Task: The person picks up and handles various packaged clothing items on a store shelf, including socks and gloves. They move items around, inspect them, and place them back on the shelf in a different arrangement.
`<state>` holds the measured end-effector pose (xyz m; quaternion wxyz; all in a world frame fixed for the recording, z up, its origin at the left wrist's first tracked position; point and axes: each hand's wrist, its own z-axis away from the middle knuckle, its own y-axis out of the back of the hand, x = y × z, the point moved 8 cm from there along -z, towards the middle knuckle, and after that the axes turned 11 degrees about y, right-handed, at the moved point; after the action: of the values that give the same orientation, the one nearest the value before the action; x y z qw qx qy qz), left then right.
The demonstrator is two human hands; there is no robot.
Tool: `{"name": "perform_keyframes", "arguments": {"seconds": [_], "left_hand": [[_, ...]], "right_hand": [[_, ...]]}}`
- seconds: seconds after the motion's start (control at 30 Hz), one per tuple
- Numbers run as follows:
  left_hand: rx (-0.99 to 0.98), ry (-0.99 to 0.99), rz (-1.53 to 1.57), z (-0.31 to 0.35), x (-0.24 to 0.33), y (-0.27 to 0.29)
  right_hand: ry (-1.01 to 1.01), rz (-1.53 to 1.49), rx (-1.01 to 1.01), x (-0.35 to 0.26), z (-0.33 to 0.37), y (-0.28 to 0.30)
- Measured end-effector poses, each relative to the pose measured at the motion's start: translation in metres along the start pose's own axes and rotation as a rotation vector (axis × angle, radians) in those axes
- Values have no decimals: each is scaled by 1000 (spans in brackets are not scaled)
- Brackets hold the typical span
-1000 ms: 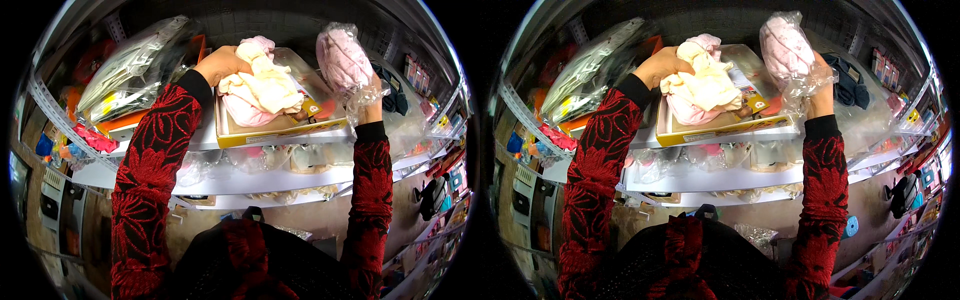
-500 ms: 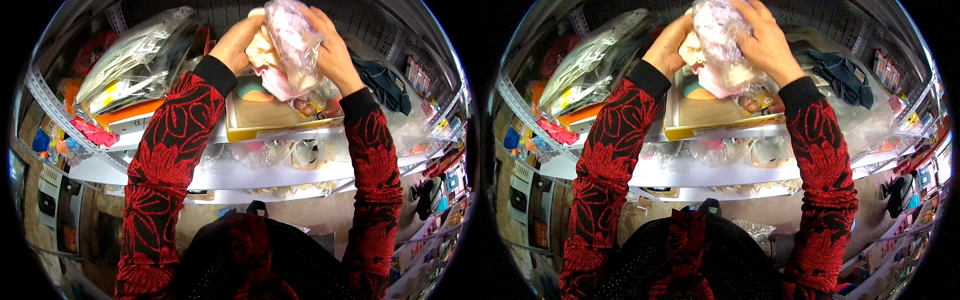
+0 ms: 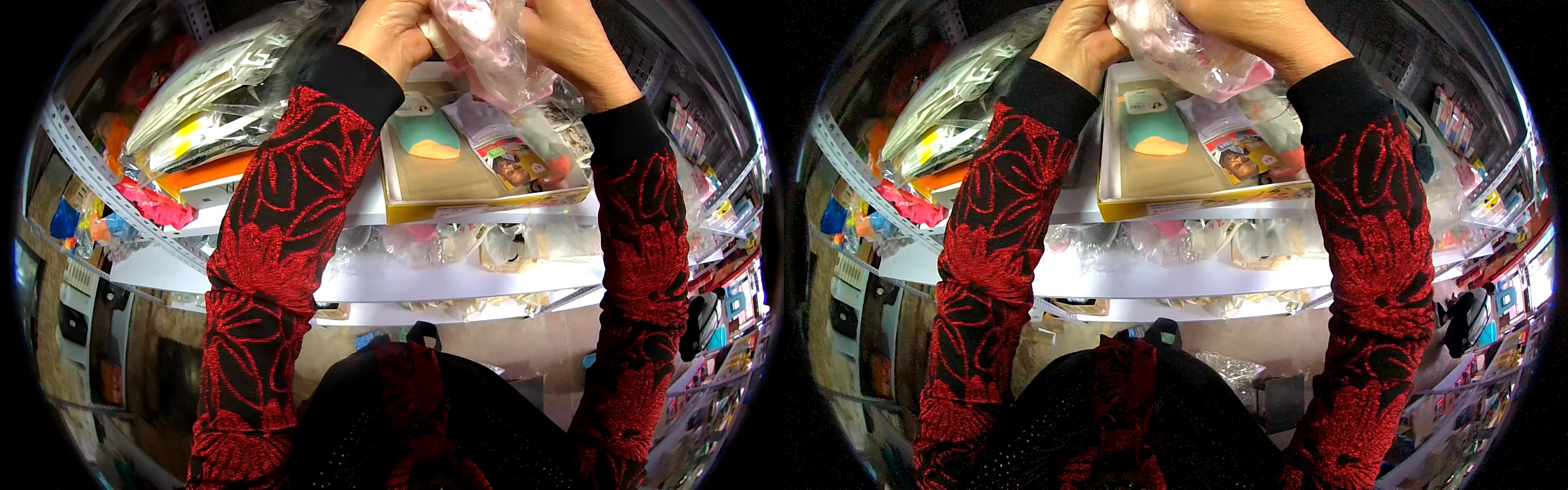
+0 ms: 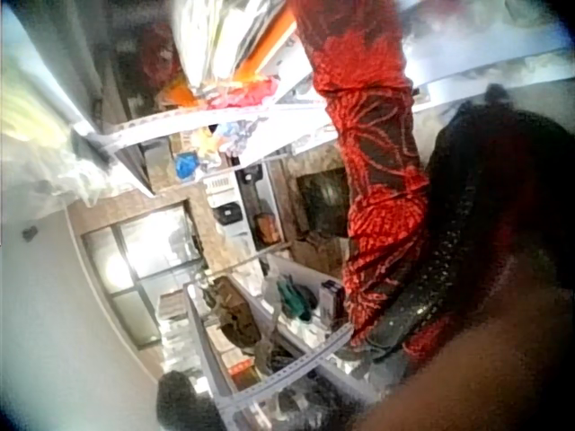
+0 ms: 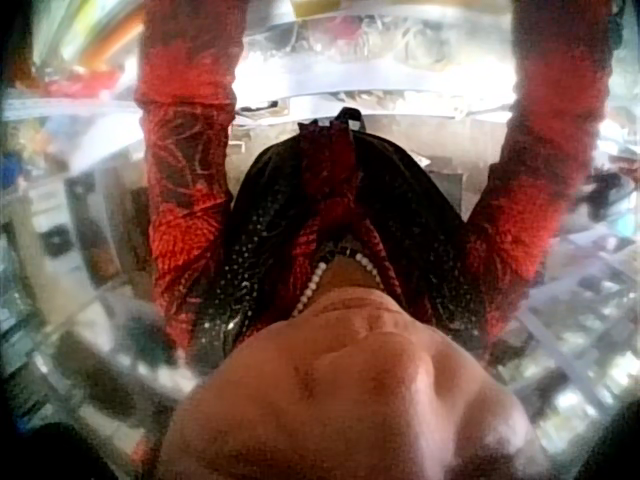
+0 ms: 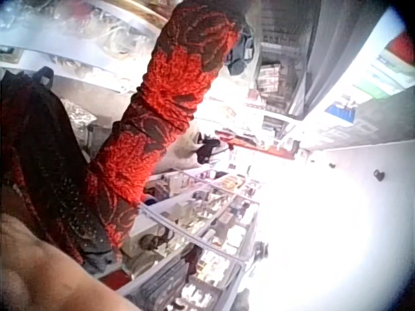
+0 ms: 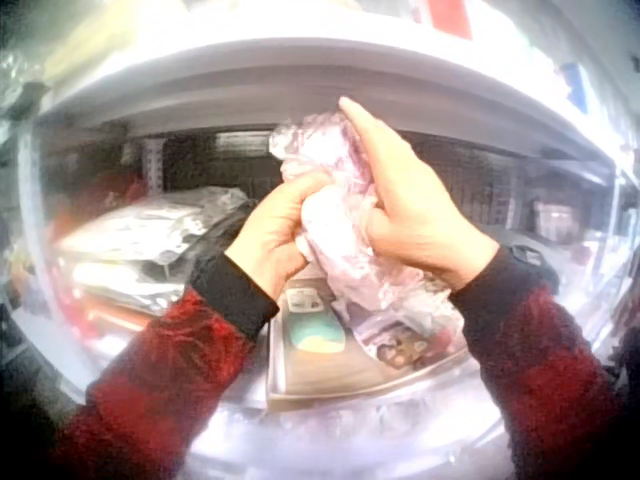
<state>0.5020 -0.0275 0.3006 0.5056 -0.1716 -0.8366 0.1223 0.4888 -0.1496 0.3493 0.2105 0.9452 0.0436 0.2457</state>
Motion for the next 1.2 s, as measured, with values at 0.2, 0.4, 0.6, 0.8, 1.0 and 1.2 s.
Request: {"name": "perform_keyframes", "arguments": {"seconds": [0.2, 0.4, 0.6, 0.8, 1.0, 1.2], "left_hand": [[72, -139, -68, 2, 9, 16], [140, -298, 9, 27, 34, 7], [202, -737, -649, 56, 40, -24], [326, -771, -842, 84, 44, -13], [423, -311, -295, 86, 36, 22], [404, -113, 52, 98, 29, 6]], "right_hand": [[-236, -411, -30, 12, 2, -3], [-510, -879, 470, 110, 55, 39], [-594, -305, -396, 82, 156, -42], [-695, -154, -1112, 22, 182, -97], [-592, -6, -1011, 36, 193, -102], [-1158, -415, -784, 46, 213, -86]]}}
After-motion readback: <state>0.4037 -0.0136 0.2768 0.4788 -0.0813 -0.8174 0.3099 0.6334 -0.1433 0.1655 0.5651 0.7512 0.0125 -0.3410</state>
